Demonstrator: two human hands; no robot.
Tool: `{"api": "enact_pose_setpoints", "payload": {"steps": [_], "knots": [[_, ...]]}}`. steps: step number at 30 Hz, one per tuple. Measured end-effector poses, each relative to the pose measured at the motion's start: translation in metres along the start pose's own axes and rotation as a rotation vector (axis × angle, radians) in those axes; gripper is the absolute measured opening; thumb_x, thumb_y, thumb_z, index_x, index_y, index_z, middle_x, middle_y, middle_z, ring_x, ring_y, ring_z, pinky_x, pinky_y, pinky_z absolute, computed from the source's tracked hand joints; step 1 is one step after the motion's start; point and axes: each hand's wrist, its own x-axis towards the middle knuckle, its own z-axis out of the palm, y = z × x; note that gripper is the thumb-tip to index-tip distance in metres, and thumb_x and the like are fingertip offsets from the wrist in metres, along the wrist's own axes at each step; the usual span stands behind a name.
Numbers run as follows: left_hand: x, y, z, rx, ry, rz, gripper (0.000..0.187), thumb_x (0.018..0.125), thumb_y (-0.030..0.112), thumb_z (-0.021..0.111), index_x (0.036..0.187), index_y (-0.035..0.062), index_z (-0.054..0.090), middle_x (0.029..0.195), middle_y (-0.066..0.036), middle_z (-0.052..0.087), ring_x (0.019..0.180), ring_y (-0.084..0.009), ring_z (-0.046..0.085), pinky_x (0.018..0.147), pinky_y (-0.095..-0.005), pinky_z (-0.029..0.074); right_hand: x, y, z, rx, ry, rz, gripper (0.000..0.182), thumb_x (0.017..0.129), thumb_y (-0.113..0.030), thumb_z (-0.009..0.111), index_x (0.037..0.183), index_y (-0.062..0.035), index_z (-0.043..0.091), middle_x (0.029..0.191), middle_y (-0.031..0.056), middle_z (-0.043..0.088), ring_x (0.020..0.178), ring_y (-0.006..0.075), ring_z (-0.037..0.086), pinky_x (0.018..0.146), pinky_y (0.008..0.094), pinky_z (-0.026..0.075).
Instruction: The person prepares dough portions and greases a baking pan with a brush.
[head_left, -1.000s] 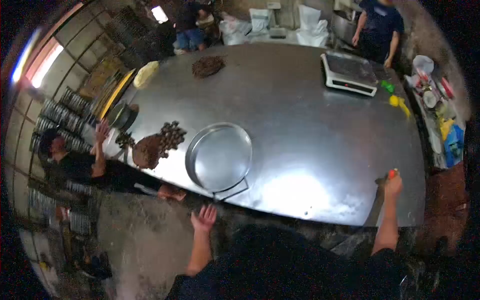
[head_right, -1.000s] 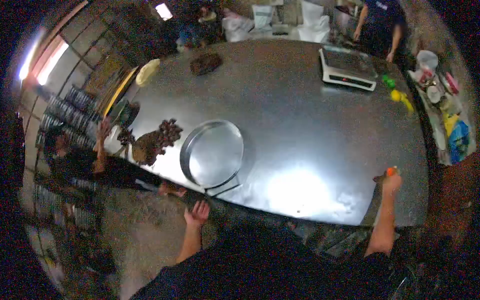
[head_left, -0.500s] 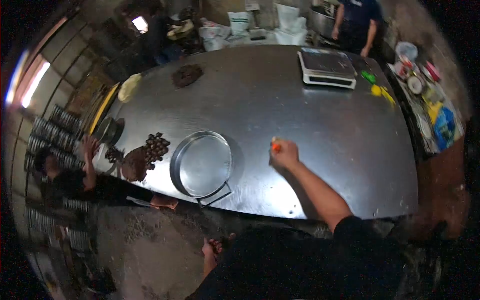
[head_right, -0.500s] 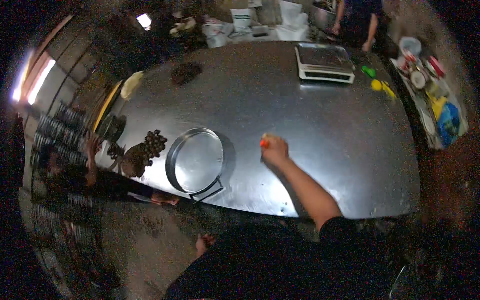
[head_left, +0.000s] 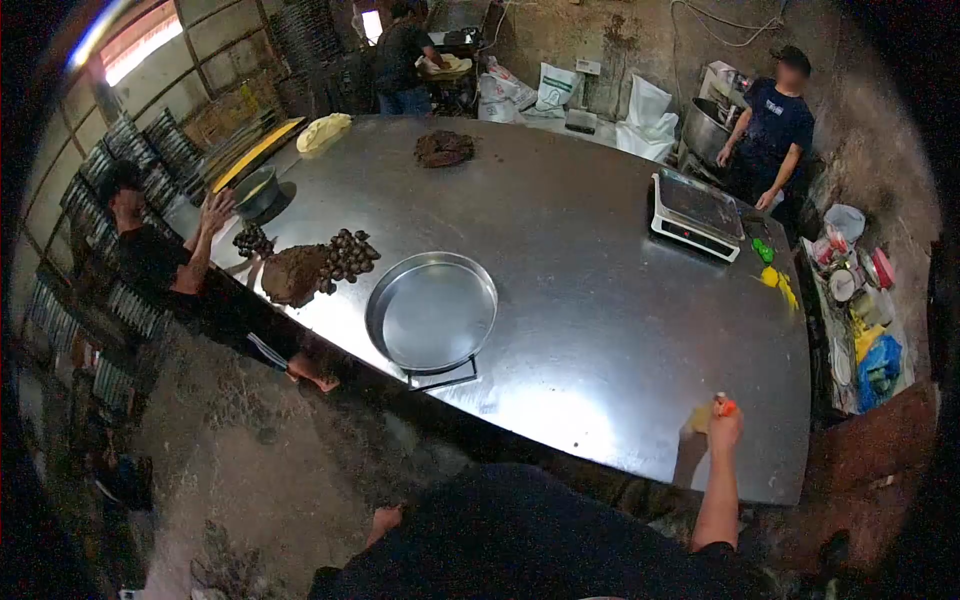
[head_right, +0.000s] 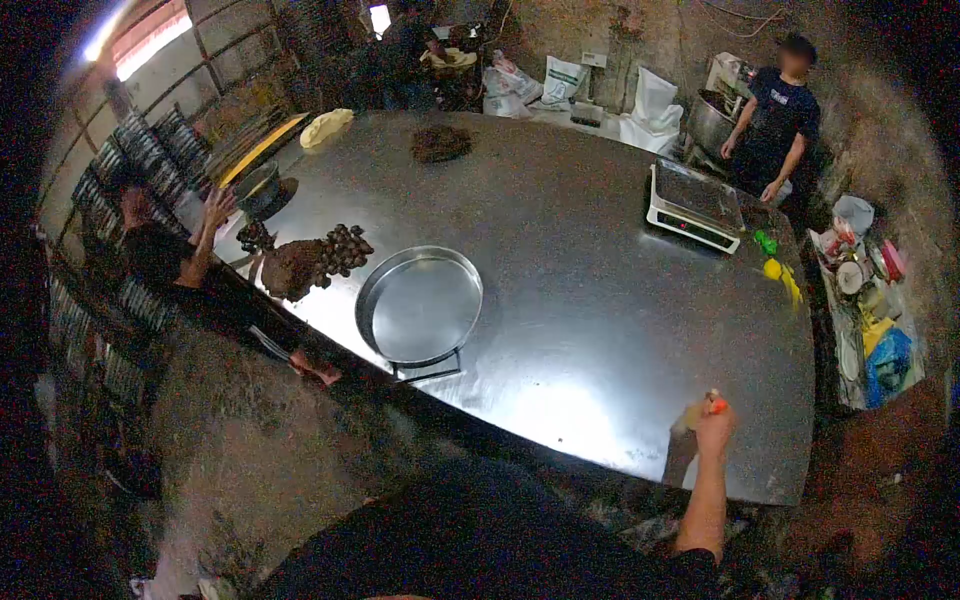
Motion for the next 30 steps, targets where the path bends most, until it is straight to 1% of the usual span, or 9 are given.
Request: {"api": "enact_pose_setpoints", "payload": {"steps": [5,7,9,17,21,24,27,28,30], "knots": [[0.028,-0.013,-0.038,0.033,-0.037,0.042,0.033,0.091,0.032,0.049,0.077,0.0039,0.059,0.065,-0.010,0.060,0.054,-0.0240,0.056,0.051,-0.0418,0.045,-0.084,-0.059,-0.025,-0.362,-0.136,0.143,0.029,0.078,-0.018,0.066,0.102,-0.0023,0.062,0.090,0.0174,0.064,0.084,0.0323,0.061,0.075,0.0425,0.049],[0.033,-0.010,-0.049,0.013,-0.043,0.072,0.032,0.091,0.032,0.049,0.078,0.0046,0.059,0.066,-0.009,0.061,0.055,-0.0245,0.057,0.051,-0.0423,0.045,-0.102,-0.041,0.016,-0.014,-0.006,0.267,0.022,0.075,-0.013,0.066,0.094,-0.0026,0.063,0.092,0.0166,0.064,0.083,0.0349,0.061,0.073,0.0431,0.050],[0.036,-0.007,-0.059,-0.014,-0.049,0.100,0.031,0.090,0.032,0.048,0.078,0.0054,0.059,0.067,-0.009,0.061,0.056,-0.0251,0.057,0.051,-0.0428,0.046,-0.119,-0.089,-0.001,-0.423,-0.149,-0.129,0.016,0.073,-0.011,0.066,0.086,-0.0034,0.063,0.089,0.0151,0.064,0.081,0.0327,0.062,0.071,0.0417,0.051],[0.044,-0.068,-0.071,-0.027,-0.161,0.021,0.027,0.090,0.032,0.047,0.081,0.0082,0.058,0.071,-0.008,0.064,0.058,-0.0273,0.060,0.052,-0.0447,0.047,-0.135,-0.111,0.022,-0.532,-0.173,-0.084,0.014,0.072,-0.016,0.066,0.084,-0.0080,0.065,0.091,0.0149,0.064,0.084,0.0304,0.062,0.071,0.0406,0.051],[0.040,-0.117,-0.084,-0.106,-0.215,-0.097,0.025,0.089,0.032,0.047,0.082,0.0097,0.057,0.074,-0.007,0.065,0.059,-0.0284,0.061,0.052,-0.0456,0.047,-0.140,-0.114,0.015,-0.357,0.130,-0.443,0.012,0.073,-0.017,0.063,0.082,-0.0100,0.066,0.080,0.0150,0.064,0.077,0.0345,0.062,0.071,0.0444,0.049],[0.030,-0.143,-0.092,-0.234,-0.271,-0.166,0.024,0.089,0.032,0.046,0.083,0.0107,0.057,0.075,-0.007,0.065,0.060,-0.0292,0.062,0.052,-0.0464,0.048,-0.134,-0.124,0.009,-0.369,-0.098,-0.126,0.017,0.070,-0.020,0.064,0.085,-0.0129,0.068,0.083,0.0137,0.065,0.079,0.0347,0.061,0.071,0.0432,0.049],[0.068,-0.164,-0.089,0.760,0.019,0.661,0.025,0.087,0.031,0.047,0.089,0.0101,0.061,0.080,-0.009,0.067,0.069,-0.0300,0.065,0.057,-0.0466,0.050,-0.134,-0.137,0.005,-0.322,-0.018,-0.149,0.011,0.074,-0.020,0.060,0.075,-0.0094,0.064,0.077,0.0137,0.063,0.073,0.0352,0.061,0.065,0.0454,0.049],[0.062,-0.176,-0.089,0.161,-0.123,0.083,0.025,0.087,0.031,0.048,0.088,0.0098,0.061,0.079,-0.009,0.067,0.068,-0.0295,0.065,0.056,-0.0460,0.050,-0.132,-0.135,0.010,-0.322,-0.023,-0.152,0.011,0.074,-0.020,0.060,0.075,-0.0094,0.064,0.077,0.0137,0.063,0.073,0.0352,0.061,0.065,0.0454,0.049],[0.053,-0.164,-0.086,0.093,-0.113,0.006,0.024,0.087,0.031,0.049,0.087,0.0094,0.061,0.077,-0.008,0.066,0.066,-0.0285,0.064,0.055,-0.0448,0.050,-0.126,-0.129,0.023,-0.379,0.024,-0.105,0.011,0.072,-0.019,0.062,0.076,-0.0096,0.064,0.078,0.0129,0.064,0.072,0.0356,0.060,0.065,0.0457,0.049]]}}
